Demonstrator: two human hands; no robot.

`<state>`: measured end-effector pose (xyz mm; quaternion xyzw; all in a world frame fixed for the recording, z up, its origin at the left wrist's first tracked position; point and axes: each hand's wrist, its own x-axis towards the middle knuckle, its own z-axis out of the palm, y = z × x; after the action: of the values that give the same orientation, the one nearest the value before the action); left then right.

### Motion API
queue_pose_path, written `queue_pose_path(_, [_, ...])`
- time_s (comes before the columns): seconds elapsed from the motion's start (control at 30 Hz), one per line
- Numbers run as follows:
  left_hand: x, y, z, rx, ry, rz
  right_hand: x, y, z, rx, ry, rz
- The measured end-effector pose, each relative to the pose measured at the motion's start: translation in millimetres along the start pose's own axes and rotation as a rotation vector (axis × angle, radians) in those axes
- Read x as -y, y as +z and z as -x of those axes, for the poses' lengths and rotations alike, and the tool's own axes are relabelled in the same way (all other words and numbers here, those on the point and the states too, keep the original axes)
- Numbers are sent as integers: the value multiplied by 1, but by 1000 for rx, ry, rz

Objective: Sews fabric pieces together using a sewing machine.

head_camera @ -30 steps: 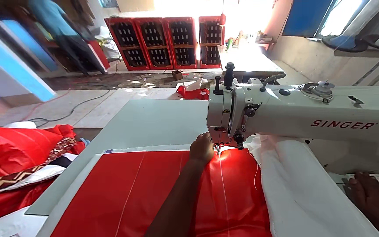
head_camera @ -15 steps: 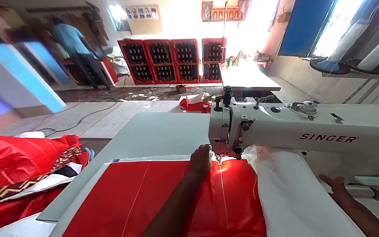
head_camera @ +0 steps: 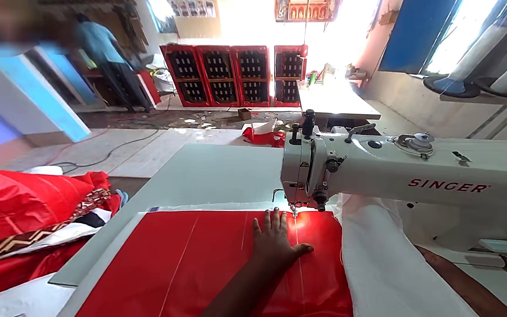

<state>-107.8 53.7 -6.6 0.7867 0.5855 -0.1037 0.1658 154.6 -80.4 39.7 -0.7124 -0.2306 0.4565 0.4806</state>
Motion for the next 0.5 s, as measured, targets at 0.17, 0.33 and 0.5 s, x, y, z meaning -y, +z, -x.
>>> queue_pose_path(0.17, [3,-8,-18,-23,19,15,19,10,-2,-59,-40,23])
queue_pose_path(0.33, [7,-16,-37,-30,39,3,3,1,-42,-28,-120,0])
queue_pose_path(0.5, [14,-19,-59,-68,78,-7,8,13,-58,-58,-182,30])
